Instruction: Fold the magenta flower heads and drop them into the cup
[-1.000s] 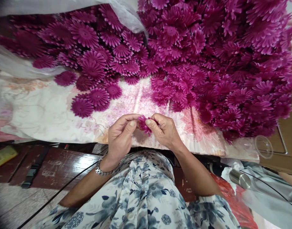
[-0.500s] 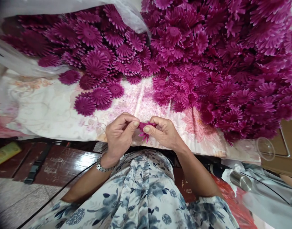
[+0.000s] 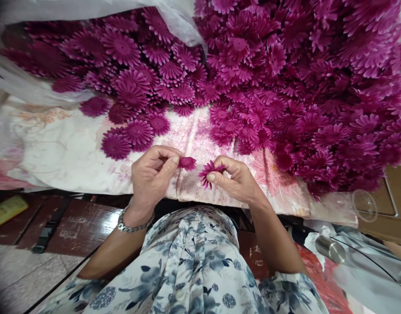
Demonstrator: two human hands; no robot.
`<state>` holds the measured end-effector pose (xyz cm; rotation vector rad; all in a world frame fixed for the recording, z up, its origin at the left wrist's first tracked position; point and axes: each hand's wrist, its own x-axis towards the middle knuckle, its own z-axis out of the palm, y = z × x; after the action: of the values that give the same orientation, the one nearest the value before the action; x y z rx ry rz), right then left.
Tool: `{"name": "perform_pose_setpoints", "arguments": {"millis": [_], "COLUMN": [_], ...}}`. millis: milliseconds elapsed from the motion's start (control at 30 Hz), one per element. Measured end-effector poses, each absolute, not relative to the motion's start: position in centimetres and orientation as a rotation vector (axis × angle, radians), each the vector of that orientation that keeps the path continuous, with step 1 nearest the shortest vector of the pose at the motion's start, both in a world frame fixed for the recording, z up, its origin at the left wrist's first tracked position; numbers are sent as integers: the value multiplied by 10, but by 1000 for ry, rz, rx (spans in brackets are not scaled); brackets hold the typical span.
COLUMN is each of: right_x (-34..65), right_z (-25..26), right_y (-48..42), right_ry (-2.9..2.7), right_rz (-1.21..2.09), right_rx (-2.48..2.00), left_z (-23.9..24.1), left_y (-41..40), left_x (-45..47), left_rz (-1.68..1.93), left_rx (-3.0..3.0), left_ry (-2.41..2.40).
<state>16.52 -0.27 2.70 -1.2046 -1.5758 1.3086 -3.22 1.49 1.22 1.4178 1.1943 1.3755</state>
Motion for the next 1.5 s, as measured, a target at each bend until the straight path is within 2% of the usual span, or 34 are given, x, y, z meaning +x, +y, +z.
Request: {"name": "perform_pose_setpoints", "arguments": {"millis": [333,467,667,867,1067,1367,1500], "right_x": [156,153,149,151,144,141,141], "right_z": [16,17,19,20,21,13,12], "right_y": [-3,-4,-6,-3,-2,-8,-8], "right_ry": [-1554,-1507,-1474,-1379,-1237,-1329,-1412], "right_rz": [1257,1260,1380,1413,1530,1269,1236], "right_rx": [-1216,-1196,-1150,-1085,-1140,-1260,-1283], "left_z": [-4,-3,7,9,10,6,11], "left_y": [14,11,8,5,2,-1,-2], "left_x": [-19,-19,-18,-16,-16,-20,-22], "left_rz": [1365,1402,1123,1258,1221,1157,1238], "left_rx": [999,1155,1407,1628,1607,1442,1677], "left_ry": [1041,1014,1032,1114,1064,1107,1102]}}
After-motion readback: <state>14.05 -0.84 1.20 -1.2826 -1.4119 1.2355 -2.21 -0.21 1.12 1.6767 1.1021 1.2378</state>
